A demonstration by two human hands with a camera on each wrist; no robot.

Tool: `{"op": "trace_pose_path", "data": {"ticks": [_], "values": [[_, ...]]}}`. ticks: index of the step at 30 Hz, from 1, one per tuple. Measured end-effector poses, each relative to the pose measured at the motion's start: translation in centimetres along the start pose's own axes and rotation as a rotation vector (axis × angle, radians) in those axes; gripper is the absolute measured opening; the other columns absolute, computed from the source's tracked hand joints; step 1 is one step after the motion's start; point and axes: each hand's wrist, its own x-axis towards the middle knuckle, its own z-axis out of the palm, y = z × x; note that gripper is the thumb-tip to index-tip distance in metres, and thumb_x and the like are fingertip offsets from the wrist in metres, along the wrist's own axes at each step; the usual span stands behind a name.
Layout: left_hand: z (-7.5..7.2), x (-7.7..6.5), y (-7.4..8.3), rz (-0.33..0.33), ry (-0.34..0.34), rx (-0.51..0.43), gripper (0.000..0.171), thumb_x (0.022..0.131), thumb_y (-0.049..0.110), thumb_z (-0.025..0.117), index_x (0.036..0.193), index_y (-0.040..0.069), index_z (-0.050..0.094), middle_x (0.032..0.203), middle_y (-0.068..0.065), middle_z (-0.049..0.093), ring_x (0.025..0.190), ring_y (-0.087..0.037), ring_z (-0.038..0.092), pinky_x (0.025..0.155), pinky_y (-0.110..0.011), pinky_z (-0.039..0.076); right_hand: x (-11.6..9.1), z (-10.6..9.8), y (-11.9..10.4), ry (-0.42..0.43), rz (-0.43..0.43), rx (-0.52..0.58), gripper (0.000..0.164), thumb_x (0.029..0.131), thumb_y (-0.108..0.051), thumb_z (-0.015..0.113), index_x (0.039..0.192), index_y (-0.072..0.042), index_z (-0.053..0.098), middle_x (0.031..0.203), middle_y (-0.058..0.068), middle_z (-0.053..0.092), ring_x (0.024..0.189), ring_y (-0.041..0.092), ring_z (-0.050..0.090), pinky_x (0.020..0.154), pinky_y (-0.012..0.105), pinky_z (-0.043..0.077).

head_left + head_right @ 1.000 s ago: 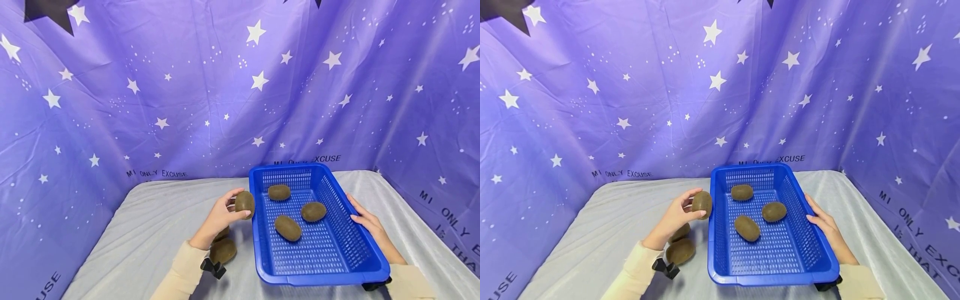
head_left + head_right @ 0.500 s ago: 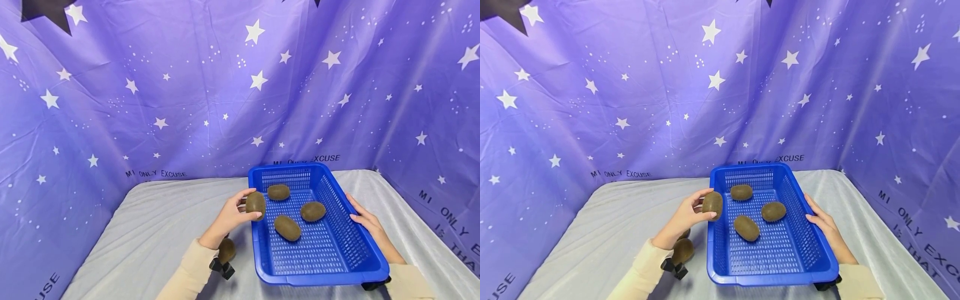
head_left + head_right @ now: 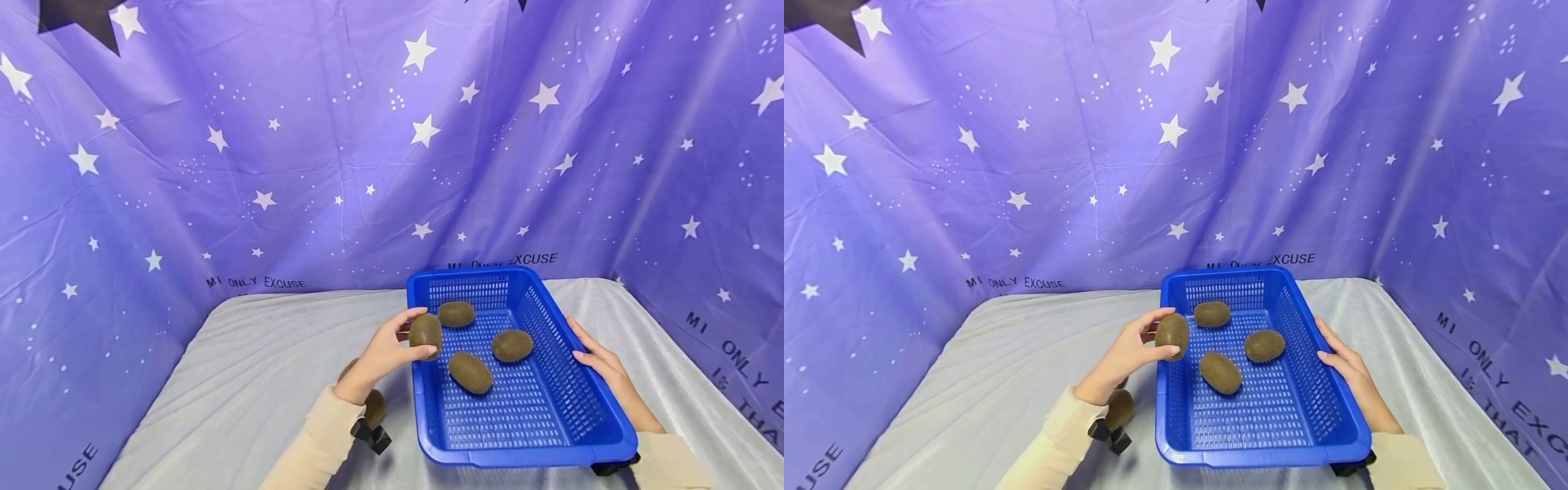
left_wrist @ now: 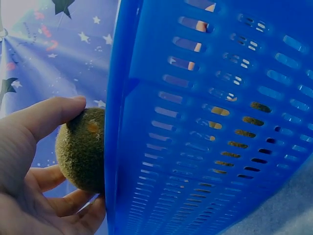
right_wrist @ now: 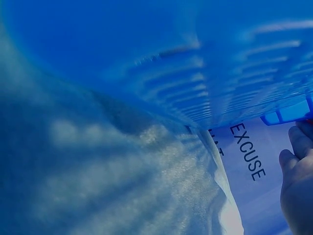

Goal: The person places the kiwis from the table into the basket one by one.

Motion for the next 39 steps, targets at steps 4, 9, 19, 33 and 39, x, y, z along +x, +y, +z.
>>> {"op": "trace_pose_path", "data": {"ticks": [4, 9, 19, 33, 39], "values": [[0.2, 0.2, 0.2, 0.008, -0.017, 0.038, 0.061, 0.078, 0.019, 0.076, 0.134, 0.014, 0.051, 0.122, -0.005, 0.059, 0.103, -0.023, 0.055, 0.087, -0.038, 0.047, 0.0, 0.0, 0.0, -0.003, -0.001, 0.015, 0.055, 0.102, -0.002, 0.018, 0.151, -0.013, -0.005, 0.148, -0.021, 0.028, 0.123, 0.005, 0.047, 0.088, 0.032, 0.051], [0.4, 0.1, 0.5, 0.004, -0.050, 0.078, 0.062, 0.078, 0.021, 0.076, 0.133, 0.013, 0.051, 0.124, -0.006, 0.058, 0.104, -0.022, 0.054, 0.087, -0.039, 0.047, 0.0, 0.1, 0.1, 0.002, -0.002, 0.027, 0.055, 0.102, -0.002, 0.018, 0.151, -0.012, -0.005, 0.148, -0.021, 0.027, 0.123, 0.005, 0.047, 0.089, 0.031, 0.050], [0.4, 0.2, 0.1, 0.048, -0.074, 0.128, 0.057, 0.081, 0.019, 0.074, 0.132, 0.007, 0.051, 0.129, -0.008, 0.056, 0.117, -0.024, 0.051, 0.098, -0.039, 0.041, -0.1, 0.1, 0.1, 0.017, -0.015, -0.001, 0.054, 0.102, 0.000, 0.019, 0.151, -0.010, -0.003, 0.148, -0.020, 0.030, 0.122, 0.005, 0.047, 0.089, 0.029, 0.050], [-3.4, -1.9, -2.0, 0.105, 0.019, 0.123, 0.052, 0.081, 0.013, 0.073, 0.129, 0.005, 0.055, 0.120, -0.011, 0.061, 0.110, -0.026, 0.056, 0.092, -0.042, 0.046, -0.1, 0.0, 0.1, 0.000, -0.004, 0.032, 0.055, 0.102, -0.001, 0.018, 0.151, -0.012, -0.004, 0.147, -0.020, 0.031, 0.120, 0.009, 0.051, 0.087, 0.033, 0.052], [-5.3, -4.0, -0.5, 0.075, -0.018, 0.154, 0.047, 0.083, 0.005, 0.069, 0.127, -0.003, 0.053, 0.118, -0.019, 0.061, 0.107, -0.033, 0.057, 0.092, -0.051, 0.045, -0.1, 0.1, 0.2, 0.029, -0.004, -0.027, 0.054, 0.102, -0.002, 0.019, 0.151, -0.011, -0.002, 0.148, -0.020, 0.027, 0.123, 0.003, 0.046, 0.089, 0.028, 0.050]]}}
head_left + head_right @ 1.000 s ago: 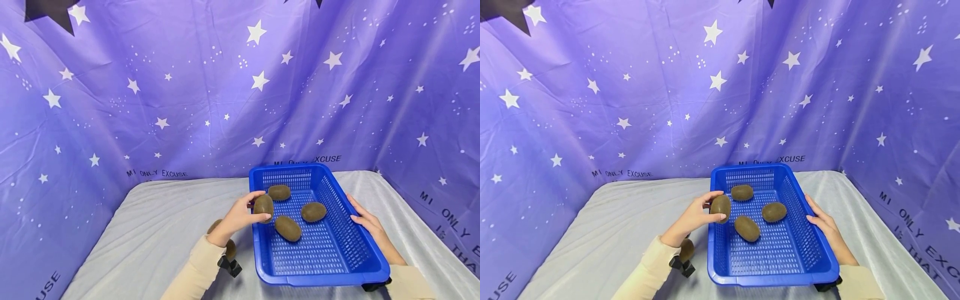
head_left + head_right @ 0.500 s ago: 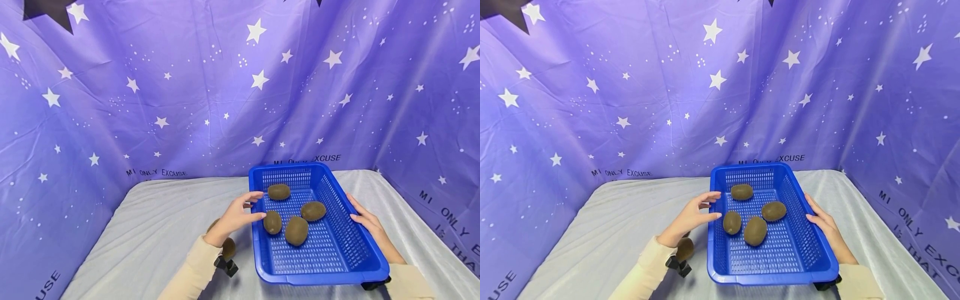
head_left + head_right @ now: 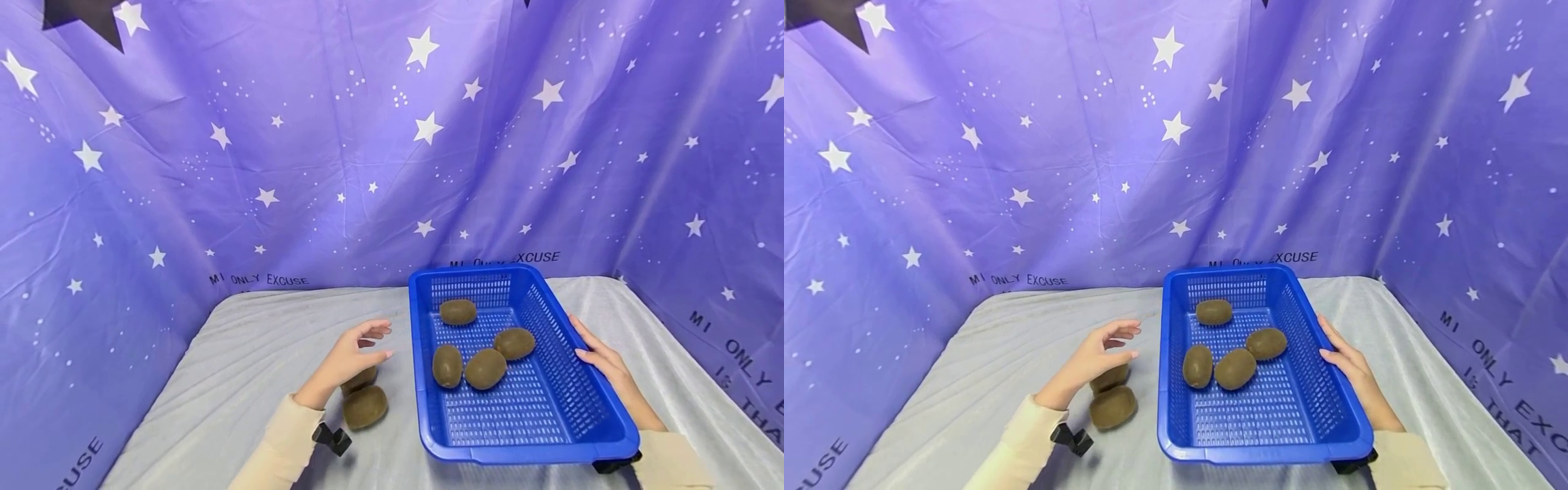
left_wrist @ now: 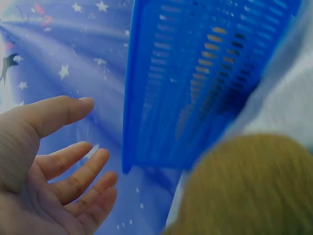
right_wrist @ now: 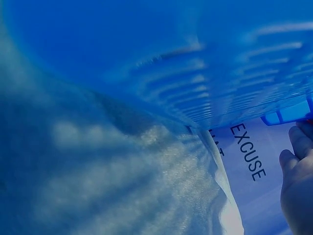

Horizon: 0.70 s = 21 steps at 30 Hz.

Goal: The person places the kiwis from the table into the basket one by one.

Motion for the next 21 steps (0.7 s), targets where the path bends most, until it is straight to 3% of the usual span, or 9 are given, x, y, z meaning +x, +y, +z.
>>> {"op": "trace_pose_path", "data": {"ticks": [2, 7, 9, 15, 21], "values": [[-0.4, -0.4, -0.3, -0.015, -0.011, -0.004, 0.047, 0.082, 0.001, 0.068, 0.126, -0.007, 0.052, 0.118, -0.023, 0.060, 0.108, -0.038, 0.055, 0.092, -0.054, 0.043, 0.0, 0.0, 0.0, 0.007, 0.001, 0.007, 0.054, 0.102, -0.002, 0.019, 0.151, -0.011, -0.002, 0.149, -0.020, 0.027, 0.123, 0.003, 0.047, 0.088, 0.029, 0.050], [-1.1, -1.0, -4.1, -0.019, -0.024, 0.007, 0.048, 0.083, 0.006, 0.069, 0.128, -0.003, 0.053, 0.121, -0.023, 0.058, 0.111, -0.043, 0.052, 0.092, -0.053, 0.044, -0.1, -0.1, 0.1, -0.006, -0.001, 0.052, 0.054, 0.102, -0.002, 0.019, 0.151, -0.011, -0.004, 0.149, -0.020, 0.028, 0.122, 0.007, 0.049, 0.089, 0.030, 0.051], [-1.4, -1.4, -4.8, -0.025, -0.027, 0.017, 0.047, 0.084, 0.009, 0.068, 0.127, -0.003, 0.053, 0.122, -0.024, 0.058, 0.111, -0.045, 0.052, 0.092, -0.053, 0.044, -0.1, -0.1, 0.2, -0.016, -0.008, 0.047, 0.054, 0.102, -0.001, 0.018, 0.151, -0.010, -0.004, 0.149, -0.020, 0.028, 0.123, 0.006, 0.047, 0.089, 0.029, 0.050], [-2.0, -2.4, -6.2, -0.042, -0.038, 0.016, 0.046, 0.086, 0.014, 0.066, 0.127, -0.004, 0.053, 0.124, -0.027, 0.055, 0.111, -0.047, 0.051, 0.093, -0.054, 0.042, 0.0, 0.0, 0.1, -0.016, 0.005, 0.030, 0.054, 0.102, -0.003, 0.019, 0.151, -0.012, -0.004, 0.150, -0.020, 0.025, 0.124, 0.003, 0.045, 0.090, 0.028, 0.049], [-2.5, -2.9, -7.3, -0.044, -0.080, -0.023, 0.047, 0.086, 0.010, 0.067, 0.126, -0.010, 0.051, 0.125, -0.029, 0.053, 0.108, -0.040, 0.054, 0.090, -0.042, 0.049, 0.0, 0.1, 0.0, -0.006, 0.016, 0.016, 0.054, 0.103, -0.004, 0.020, 0.151, -0.012, -0.004, 0.149, -0.021, 0.026, 0.124, 0.002, 0.045, 0.089, 0.029, 0.050]]}}
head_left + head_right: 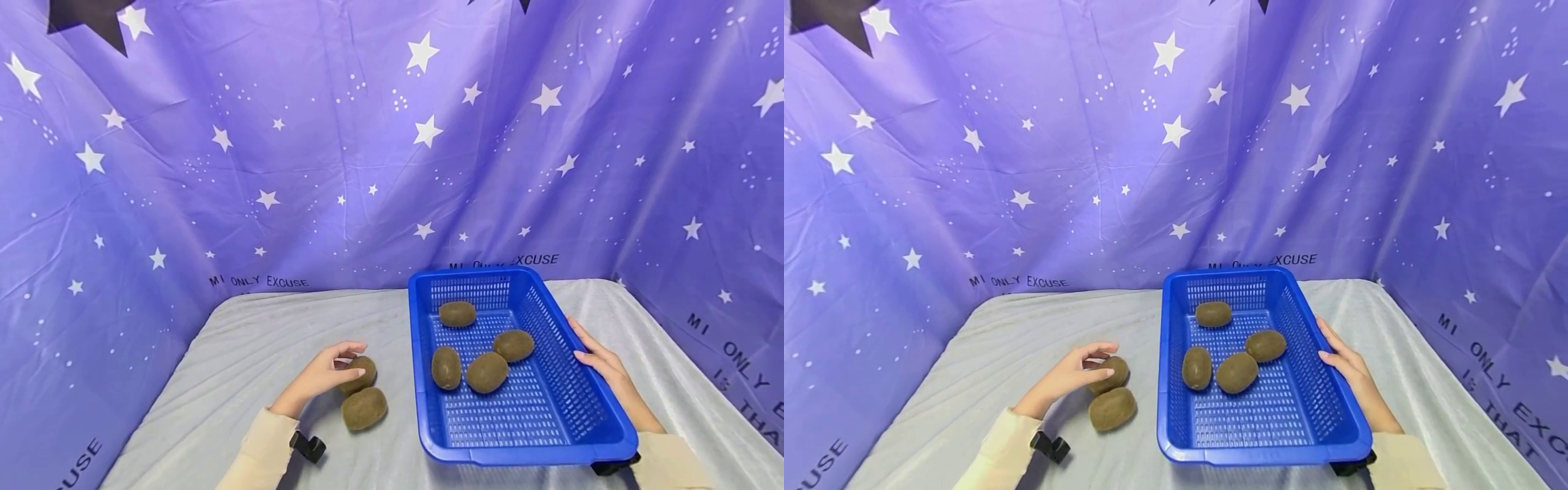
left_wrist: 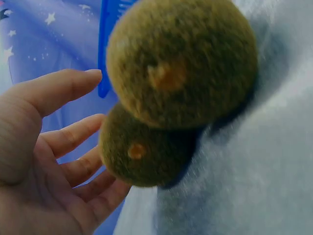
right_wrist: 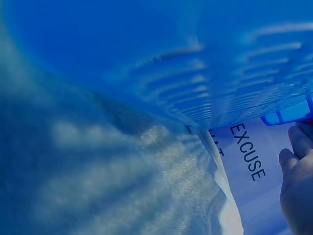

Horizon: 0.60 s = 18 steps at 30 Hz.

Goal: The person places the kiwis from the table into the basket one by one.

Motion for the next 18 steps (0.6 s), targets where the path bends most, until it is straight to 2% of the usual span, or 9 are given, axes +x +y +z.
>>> {"op": "trace_pose_path", "data": {"ticks": [5, 12, 18], "values": [[-0.2, -0.3, -1.0, -0.027, -0.049, 0.003, 0.049, 0.087, 0.010, 0.067, 0.128, -0.009, 0.049, 0.127, -0.027, 0.053, 0.108, -0.036, 0.054, 0.089, -0.032, 0.048, 0.0, 0.0, 0.1, 0.010, -0.010, -0.003, 0.054, 0.102, -0.002, 0.020, 0.151, -0.011, -0.003, 0.149, -0.021, 0.025, 0.123, 0.004, 0.047, 0.089, 0.029, 0.050], [-0.3, -0.4, -1.8, -0.109, -0.112, 0.009, 0.053, 0.088, 0.021, 0.067, 0.132, -0.002, 0.048, 0.129, -0.016, 0.054, 0.110, -0.026, 0.052, 0.091, -0.028, 0.044, 0.0, 0.1, 0.0, 0.015, -0.004, -0.033, 0.055, 0.102, -0.003, 0.020, 0.152, -0.014, -0.001, 0.150, -0.019, 0.022, 0.123, 0.003, 0.046, 0.089, 0.029, 0.050], [-0.5, -0.4, -1.8, -0.115, -0.127, 0.002, 0.055, 0.088, 0.020, 0.067, 0.133, -0.004, 0.047, 0.129, -0.017, 0.053, 0.116, -0.027, 0.050, 0.096, -0.028, 0.041, 0.0, 0.0, 0.0, 0.004, -0.012, -0.007, 0.055, 0.102, -0.002, 0.019, 0.151, -0.013, -0.002, 0.149, -0.020, 0.025, 0.123, 0.003, 0.046, 0.089, 0.028, 0.050]]}}
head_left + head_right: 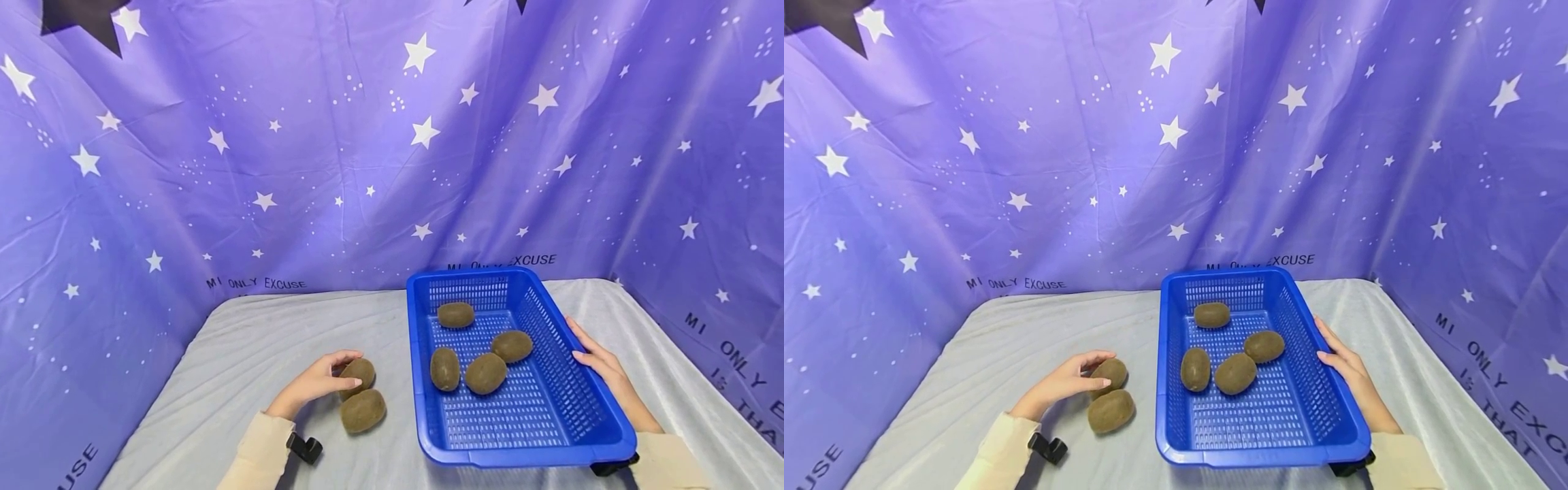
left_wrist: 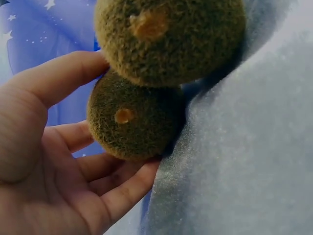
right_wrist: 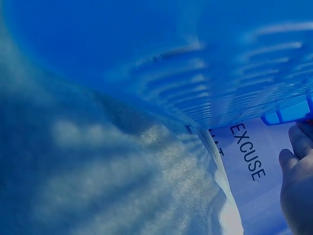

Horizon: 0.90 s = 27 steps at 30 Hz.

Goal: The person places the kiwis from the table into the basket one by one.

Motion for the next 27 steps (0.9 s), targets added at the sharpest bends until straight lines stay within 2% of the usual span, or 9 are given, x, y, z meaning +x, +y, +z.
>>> {"op": "trace_pose_path", "data": {"ticks": [5, 11, 16, 21, 27], "values": [[0.1, 0.0, 0.6, 0.010, 0.029, -0.004, 0.054, 0.085, 0.015, 0.069, 0.130, -0.007, 0.049, 0.125, -0.018, 0.057, 0.112, -0.029, 0.053, 0.094, -0.030, 0.043, 0.0, 0.0, 0.0, 0.011, -0.008, -0.011, 0.054, 0.102, -0.002, 0.020, 0.151, -0.010, -0.003, 0.151, -0.020, 0.023, 0.125, 0.001, 0.043, 0.091, 0.025, 0.048], [0.3, 0.0, 0.8, 0.011, 0.058, -0.013, 0.053, 0.082, 0.011, 0.071, 0.127, -0.010, 0.051, 0.119, -0.018, 0.060, 0.104, -0.027, 0.056, 0.087, -0.029, 0.046, -0.1, 0.0, 0.0, -0.009, 0.011, 0.009, 0.055, 0.102, -0.002, 0.019, 0.151, -0.014, -0.003, 0.150, -0.020, 0.023, 0.125, 0.002, 0.043, 0.092, 0.027, 0.048], [0.3, 0.1, 0.7, 0.006, 0.081, 0.029, 0.054, 0.080, 0.014, 0.073, 0.125, -0.008, 0.054, 0.115, -0.015, 0.063, 0.099, -0.022, 0.057, 0.084, -0.025, 0.046, 0.0, 0.1, -0.1, -0.002, 0.006, -0.002, 0.055, 0.102, -0.002, 0.019, 0.152, -0.015, -0.001, 0.149, -0.020, 0.024, 0.125, 0.003, 0.044, 0.091, 0.028, 0.049], [0.2, 0.2, 0.8, 0.009, 0.109, 0.071, 0.052, 0.080, 0.017, 0.073, 0.124, -0.005, 0.056, 0.114, -0.014, 0.063, 0.099, -0.024, 0.057, 0.083, -0.026, 0.047, 0.1, 0.1, -0.1, 0.008, -0.006, -0.017, 0.054, 0.102, -0.002, 0.019, 0.151, -0.011, -0.003, 0.151, -0.020, 0.022, 0.125, 0.000, 0.042, 0.092, 0.024, 0.047], [0.3, 0.2, 1.7, -0.011, 0.154, 0.055, 0.054, 0.080, 0.019, 0.073, 0.126, -0.002, 0.056, 0.112, -0.013, 0.064, 0.100, -0.025, 0.055, 0.082, -0.032, 0.047, 0.1, 0.0, -0.1, 0.009, -0.011, -0.045, 0.054, 0.102, -0.002, 0.019, 0.150, -0.009, -0.003, 0.151, -0.020, 0.021, 0.127, -0.004, 0.039, 0.093, 0.021, 0.045]]}}
